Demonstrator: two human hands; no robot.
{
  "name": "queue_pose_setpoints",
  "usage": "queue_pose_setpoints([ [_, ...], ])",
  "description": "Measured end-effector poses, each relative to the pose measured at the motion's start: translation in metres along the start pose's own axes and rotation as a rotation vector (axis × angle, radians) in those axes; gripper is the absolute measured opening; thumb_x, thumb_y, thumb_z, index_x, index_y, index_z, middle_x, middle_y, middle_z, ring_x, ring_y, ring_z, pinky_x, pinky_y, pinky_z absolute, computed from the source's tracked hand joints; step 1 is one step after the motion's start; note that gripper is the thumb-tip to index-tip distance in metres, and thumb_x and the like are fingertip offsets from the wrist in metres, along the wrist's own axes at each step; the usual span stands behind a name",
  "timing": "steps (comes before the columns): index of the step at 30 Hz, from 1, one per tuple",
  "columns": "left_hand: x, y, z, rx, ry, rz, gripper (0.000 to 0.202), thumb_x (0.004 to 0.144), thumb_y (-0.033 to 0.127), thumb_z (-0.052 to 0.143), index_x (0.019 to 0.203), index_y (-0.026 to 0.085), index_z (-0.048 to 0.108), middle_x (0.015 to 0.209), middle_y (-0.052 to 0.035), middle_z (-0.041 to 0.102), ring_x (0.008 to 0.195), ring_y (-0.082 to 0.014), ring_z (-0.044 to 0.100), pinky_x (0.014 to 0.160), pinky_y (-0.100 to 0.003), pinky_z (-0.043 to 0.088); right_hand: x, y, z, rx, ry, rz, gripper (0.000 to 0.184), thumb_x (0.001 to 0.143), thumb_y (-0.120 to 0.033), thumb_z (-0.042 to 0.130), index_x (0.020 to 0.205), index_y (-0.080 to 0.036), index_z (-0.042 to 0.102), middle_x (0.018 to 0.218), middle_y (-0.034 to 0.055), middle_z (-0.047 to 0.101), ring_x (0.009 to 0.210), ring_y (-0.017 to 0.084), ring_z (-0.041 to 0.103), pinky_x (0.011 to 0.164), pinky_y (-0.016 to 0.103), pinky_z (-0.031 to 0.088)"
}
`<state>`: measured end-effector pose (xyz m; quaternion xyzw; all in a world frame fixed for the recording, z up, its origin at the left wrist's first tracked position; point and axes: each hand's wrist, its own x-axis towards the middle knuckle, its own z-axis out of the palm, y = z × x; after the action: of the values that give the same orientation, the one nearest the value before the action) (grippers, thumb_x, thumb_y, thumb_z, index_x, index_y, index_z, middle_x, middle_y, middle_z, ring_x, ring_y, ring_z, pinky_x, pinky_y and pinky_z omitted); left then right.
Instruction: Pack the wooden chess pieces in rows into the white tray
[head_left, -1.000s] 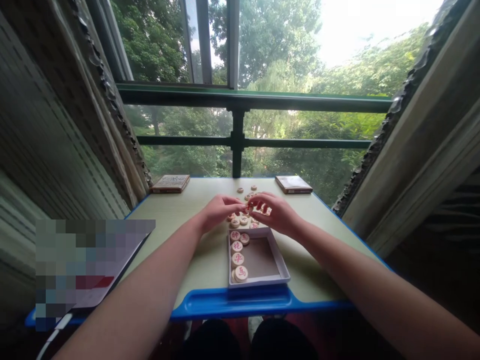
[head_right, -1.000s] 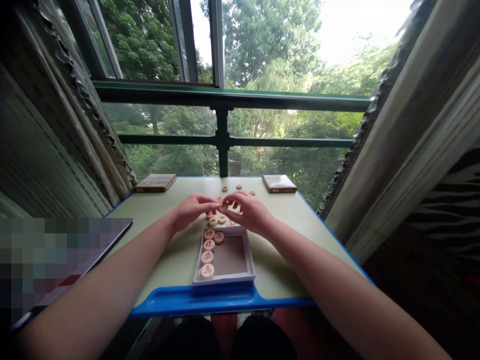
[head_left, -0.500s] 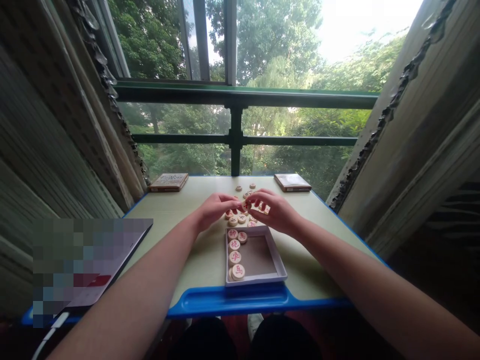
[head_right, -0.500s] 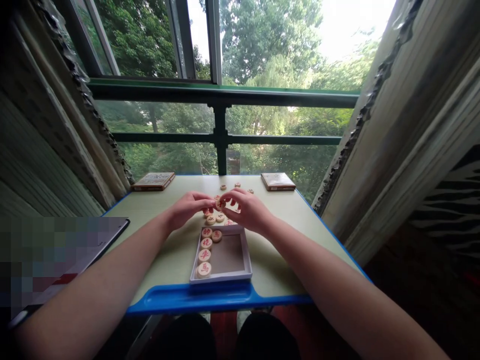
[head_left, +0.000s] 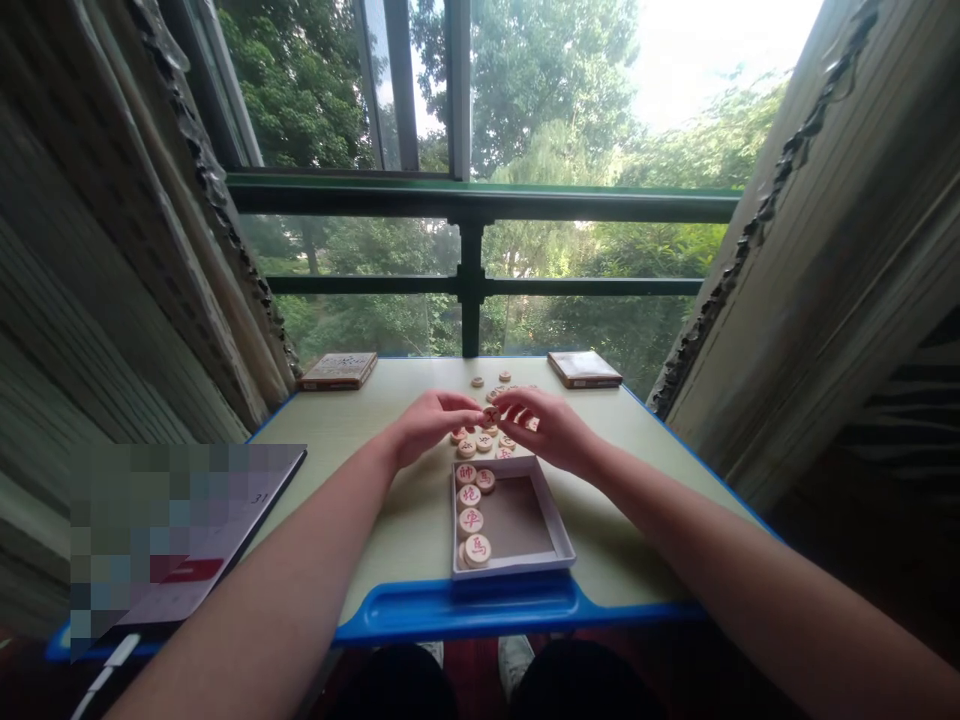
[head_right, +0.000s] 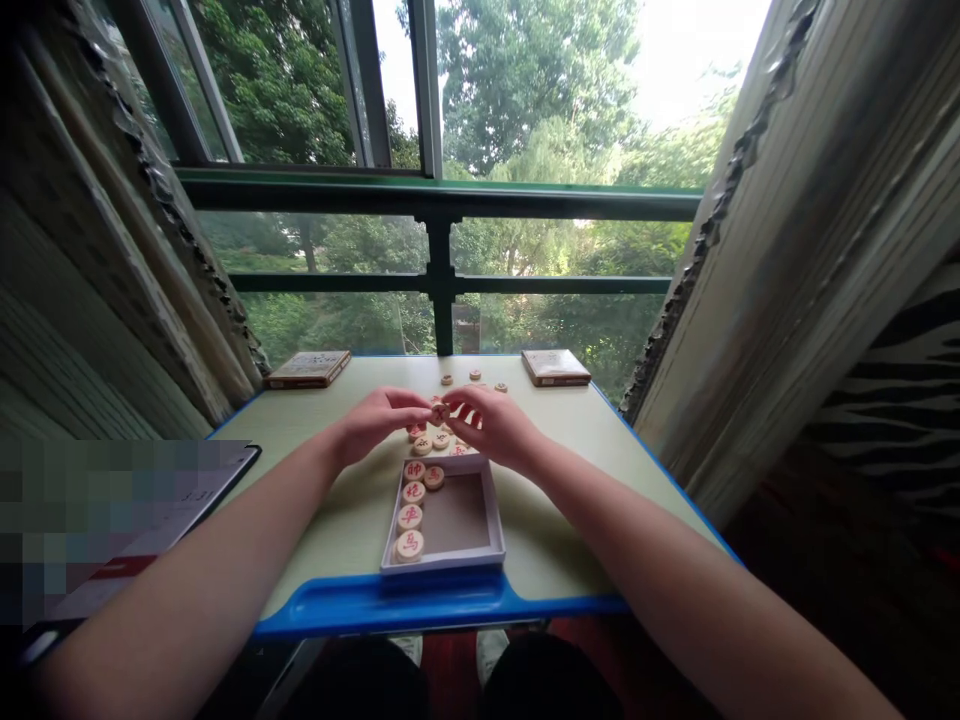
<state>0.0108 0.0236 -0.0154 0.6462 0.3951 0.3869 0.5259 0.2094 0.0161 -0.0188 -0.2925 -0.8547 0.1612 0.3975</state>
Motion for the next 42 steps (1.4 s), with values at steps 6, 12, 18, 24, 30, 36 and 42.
queue_pose_setpoints([
  [6,-0.002,0.002,0.001,0.022,-0.066,-0.03,0.022,0.06,0.026,0.073,0.077,0.013,0.071,0.075,-0.0061,0.069,0.069,-0.0142,0.057,0.067,-0.028,0.041,0.001,-0.006,0.0,0.148,0.039,0.084,0.02,0.081,-0.025,0.055,0.099,-0.016,0.059,0.089,0.0069,0.067,0.078,0.015,0.064,0.065,0.027,0.053],
  [12,-0.004,0.005,0.007,0.041,-0.104,-0.029,0.021,0.058,0.024,0.074,0.077,0.013,0.072,0.076,-0.0067,0.07,0.071,-0.0159,0.059,0.069,-0.029,0.041,0.003,-0.008,-0.001,0.212,0.08,0.109,0.017,0.082,-0.028,0.055,0.092,-0.016,0.061,0.084,0.0052,0.065,0.077,0.015,0.064,0.067,0.029,0.054],
  [18,-0.001,0.0,0.006,0.017,-0.016,0.0,0.025,0.058,0.028,0.074,0.077,0.013,0.072,0.073,-0.0059,0.068,0.068,-0.0151,0.057,0.067,-0.029,0.041,0.002,-0.004,0.0,0.008,0.073,0.042,0.024,0.076,-0.031,0.064,0.093,-0.016,0.06,0.087,0.0063,0.06,0.072,0.013,0.059,0.059,0.026,0.052],
  [24,-0.001,0.0,0.005,-0.009,-0.05,-0.001,0.025,0.056,0.027,0.075,0.077,0.013,0.073,0.073,-0.0052,0.068,0.069,-0.0142,0.056,0.068,-0.028,0.04,0.001,-0.003,0.001,-0.05,0.083,-0.09,0.019,0.078,-0.028,0.062,0.094,-0.018,0.061,0.087,0.0056,0.06,0.07,0.012,0.057,0.059,0.025,0.052],
  [30,-0.004,0.003,0.004,-0.061,-0.034,-0.011,0.02,0.062,0.027,0.065,0.072,0.011,0.072,0.066,-0.0064,0.067,0.056,-0.0097,0.046,0.056,-0.025,0.035,0.002,-0.004,-0.009,-0.051,0.013,-0.095,0.02,0.077,-0.025,0.062,0.094,-0.015,0.065,0.084,0.006,0.062,0.066,0.011,0.056,0.059,0.024,0.049],
  [36,-0.003,0.004,0.001,-0.04,0.192,-0.008,0.023,0.059,0.022,0.055,0.072,0.01,0.069,0.072,-0.0084,0.069,0.054,-0.009,0.045,0.054,-0.024,0.034,0.001,-0.013,-0.019,-0.103,-0.354,-0.054,0.023,0.071,-0.023,0.068,0.093,-0.02,0.071,0.087,0.0052,0.059,0.071,0.012,0.053,0.064,0.025,0.047],
  [42,0.0,0.0,0.001,-0.005,0.178,-0.025,0.021,0.057,0.021,0.055,0.069,0.011,0.068,0.069,-0.0075,0.069,0.058,-0.0104,0.047,0.054,-0.024,0.034,-0.003,-0.012,-0.01,-0.117,-0.448,-0.084,0.026,0.074,-0.022,0.066,0.099,-0.022,0.071,0.087,0.0049,0.057,0.074,0.013,0.055,0.074,0.028,0.047],
])
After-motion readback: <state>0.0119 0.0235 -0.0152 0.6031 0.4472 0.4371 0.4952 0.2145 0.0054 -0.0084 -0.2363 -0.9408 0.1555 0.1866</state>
